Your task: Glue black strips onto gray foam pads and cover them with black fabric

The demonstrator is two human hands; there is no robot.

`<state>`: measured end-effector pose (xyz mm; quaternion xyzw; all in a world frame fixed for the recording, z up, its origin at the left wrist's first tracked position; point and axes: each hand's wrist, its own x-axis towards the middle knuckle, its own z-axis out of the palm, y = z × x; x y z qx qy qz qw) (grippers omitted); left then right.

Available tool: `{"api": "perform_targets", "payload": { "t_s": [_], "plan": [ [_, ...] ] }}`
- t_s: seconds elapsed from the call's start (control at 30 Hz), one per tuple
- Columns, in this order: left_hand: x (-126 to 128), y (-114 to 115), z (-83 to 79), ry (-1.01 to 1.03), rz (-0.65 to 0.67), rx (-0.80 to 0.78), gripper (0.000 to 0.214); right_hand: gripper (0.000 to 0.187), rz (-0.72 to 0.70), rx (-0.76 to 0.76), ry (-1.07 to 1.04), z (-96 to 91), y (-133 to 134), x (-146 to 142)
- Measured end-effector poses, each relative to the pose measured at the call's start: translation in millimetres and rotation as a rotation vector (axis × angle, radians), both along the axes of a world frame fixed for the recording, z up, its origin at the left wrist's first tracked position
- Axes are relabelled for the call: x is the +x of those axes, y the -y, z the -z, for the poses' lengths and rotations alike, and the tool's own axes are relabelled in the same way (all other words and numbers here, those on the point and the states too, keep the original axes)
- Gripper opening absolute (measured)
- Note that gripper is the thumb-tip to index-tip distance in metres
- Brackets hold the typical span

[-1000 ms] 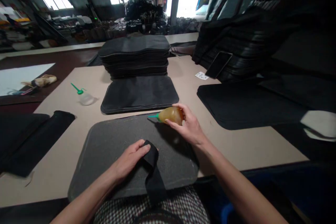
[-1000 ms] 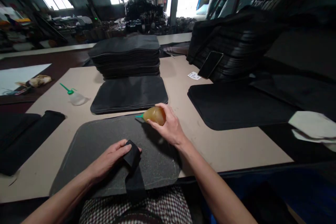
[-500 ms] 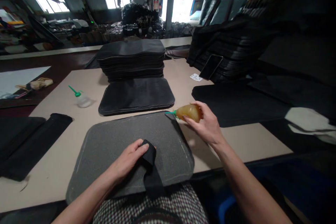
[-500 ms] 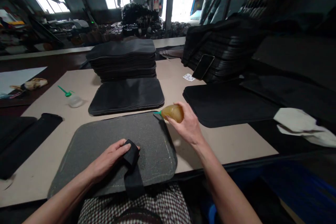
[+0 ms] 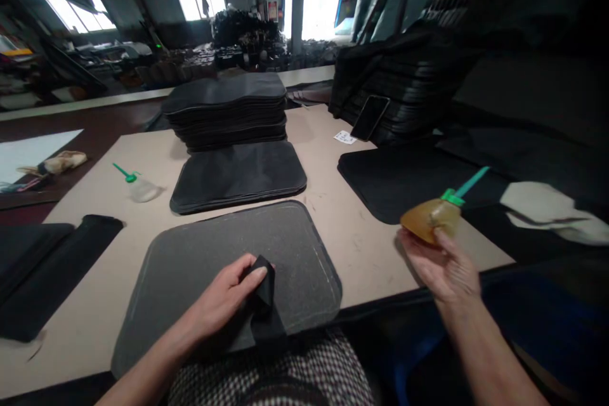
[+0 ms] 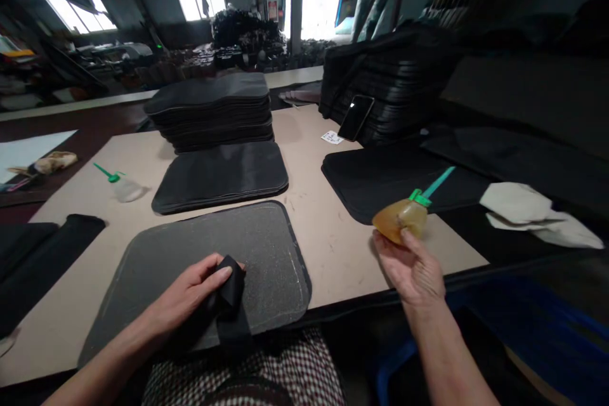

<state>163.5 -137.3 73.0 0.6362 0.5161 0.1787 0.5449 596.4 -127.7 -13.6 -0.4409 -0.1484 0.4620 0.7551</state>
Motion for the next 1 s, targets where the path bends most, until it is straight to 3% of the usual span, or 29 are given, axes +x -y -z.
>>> {"api": "perform_targets", "payload": {
  "t_s": [0.2, 0.33, 0.43, 0.5, 0.57, 0.6, 0.67, 0.73, 0.8, 0.87, 1.0],
  "plan": [
    [4, 2, -20.0, 0.052, 0.023, -0.026, 0.040, 0.069, -0.108, -0.069, 0.585, 5.4, -14, 8],
    [11, -2, -39.2, 0.072, 0.053, -0.025, 0.037, 0.070, -0.117, -0.204, 1.269, 16.9, -29, 17],
    [14, -5, -50.0, 0.111, 0.064, -0.027, 0.035, 0.072, -0.084, -0.216, 1.572, 8.6, -21, 10],
    [16, -5, -54.6, 0.123, 0.065, -0.028, 0.034, 0.074, 0.051, -0.178, 1.599, -7.9, 0, -8],
    [18, -4, -58.1, 0.125, 0.071, -0.024, 0.033, 0.060, 0.178, -0.176, 1.507, -29.2, 27, -38],
    [20, -3, -59.6, 0.129, 0.078, -0.018, 0.032, 0.052, 0.136, -0.180, 1.418, -39.9, 41, -56],
    [25, -3, -62.7, 0.146, 0.092, -0.001, 0.030, 0.040, -0.252, -0.039, 1.226, -57.9, 62, -93],
    [28, -5, -65.1, 0.171, 0.088, 0.026, 0.028, 0.047, -0.663, 0.065, 1.042, -68.4, 71, -126],
    [28, -9, -65.7, 0.210, 0.053, 0.054, 0.025, 0.059, -0.916, 0.097, 0.945, -70.6, 71, -150],
    [24, -17, -63.8, 0.257, -0.019, 0.080, 0.023, 0.063, -1.006, 0.062, 0.918, -66.7, 67, -163],
    [7, -40, -51.9, 0.346, -0.189, 0.107, 0.024, 0.050, -0.951, -0.083, 0.894, -54.4, 66, -167]
  ]
}}
